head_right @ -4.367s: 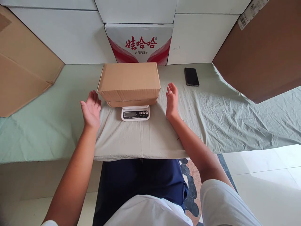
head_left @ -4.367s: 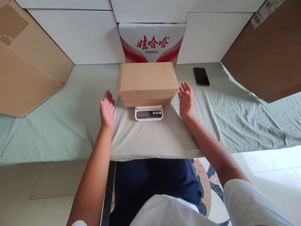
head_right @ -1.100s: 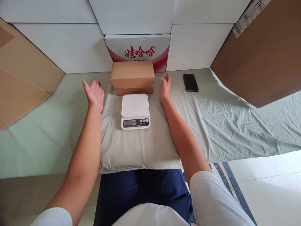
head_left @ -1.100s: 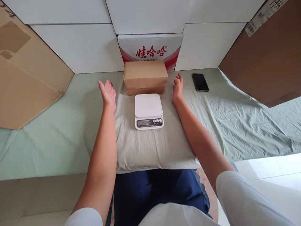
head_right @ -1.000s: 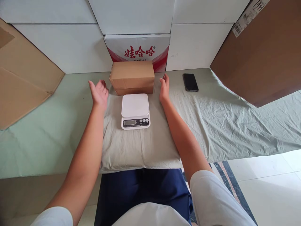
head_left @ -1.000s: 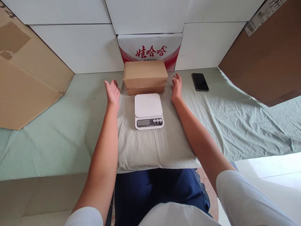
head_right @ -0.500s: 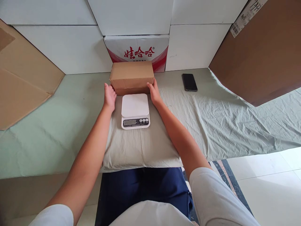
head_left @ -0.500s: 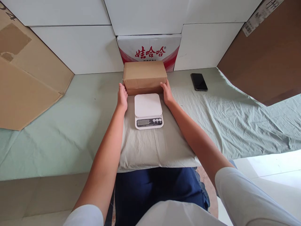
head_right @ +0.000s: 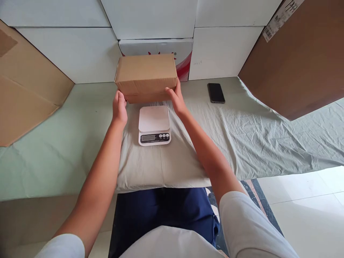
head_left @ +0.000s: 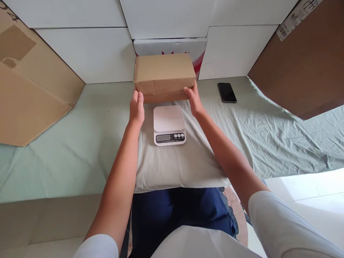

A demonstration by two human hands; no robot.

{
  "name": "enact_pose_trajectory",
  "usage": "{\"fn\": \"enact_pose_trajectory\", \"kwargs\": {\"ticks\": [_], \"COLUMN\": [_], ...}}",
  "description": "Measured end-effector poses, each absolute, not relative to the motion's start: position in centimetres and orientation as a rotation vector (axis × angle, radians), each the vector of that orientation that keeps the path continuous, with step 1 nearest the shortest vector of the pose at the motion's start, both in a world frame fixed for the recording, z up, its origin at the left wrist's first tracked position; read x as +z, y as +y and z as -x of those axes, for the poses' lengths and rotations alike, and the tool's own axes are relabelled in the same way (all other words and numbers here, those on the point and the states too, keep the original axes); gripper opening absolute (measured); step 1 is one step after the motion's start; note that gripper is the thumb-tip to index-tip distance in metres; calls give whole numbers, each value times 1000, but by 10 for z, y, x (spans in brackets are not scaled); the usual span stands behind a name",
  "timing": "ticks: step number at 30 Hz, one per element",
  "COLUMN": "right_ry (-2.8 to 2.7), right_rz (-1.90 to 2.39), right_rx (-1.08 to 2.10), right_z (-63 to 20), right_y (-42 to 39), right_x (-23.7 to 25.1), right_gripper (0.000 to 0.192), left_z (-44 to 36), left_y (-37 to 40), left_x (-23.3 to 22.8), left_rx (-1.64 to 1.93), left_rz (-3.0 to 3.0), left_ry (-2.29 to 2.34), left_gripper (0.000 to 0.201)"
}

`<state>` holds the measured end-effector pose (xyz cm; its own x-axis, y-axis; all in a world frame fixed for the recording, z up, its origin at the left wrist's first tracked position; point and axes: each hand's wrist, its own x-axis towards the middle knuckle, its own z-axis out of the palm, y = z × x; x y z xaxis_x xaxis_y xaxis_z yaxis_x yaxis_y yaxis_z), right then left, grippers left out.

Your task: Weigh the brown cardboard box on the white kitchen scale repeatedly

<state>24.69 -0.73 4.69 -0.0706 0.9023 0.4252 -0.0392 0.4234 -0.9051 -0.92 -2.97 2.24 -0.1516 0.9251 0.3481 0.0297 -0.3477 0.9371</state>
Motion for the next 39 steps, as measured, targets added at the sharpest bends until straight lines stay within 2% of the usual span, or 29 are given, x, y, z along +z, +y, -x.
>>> {"fn": "enact_pose_trajectory", "kwargs": {"ticks": [5, 12, 17, 39], "right_ry": [-1479, -1387, -1361, -1377], "right_rz": [797, 826, 886, 849], "right_rx": [893, 1064, 1046, 1038], "right_z": [-259, -263, -261, -262], "right_y": [-65, -143, -142, -133], "right_x": [67, 20, 6, 15], "right_gripper": [74, 73, 77, 71], "left_z": [11, 8, 7, 9], "left_y": [-97, -179, -178, -161], "left_x": [36, 7, 0, -2], "left_rx": [1624, 1554, 1525, 1501], "left_rz": [-1581, -1666, -1645, -1580], "left_ry": [1136, 1101, 1126, 1103], "left_gripper": [83, 80, 79, 84]}}
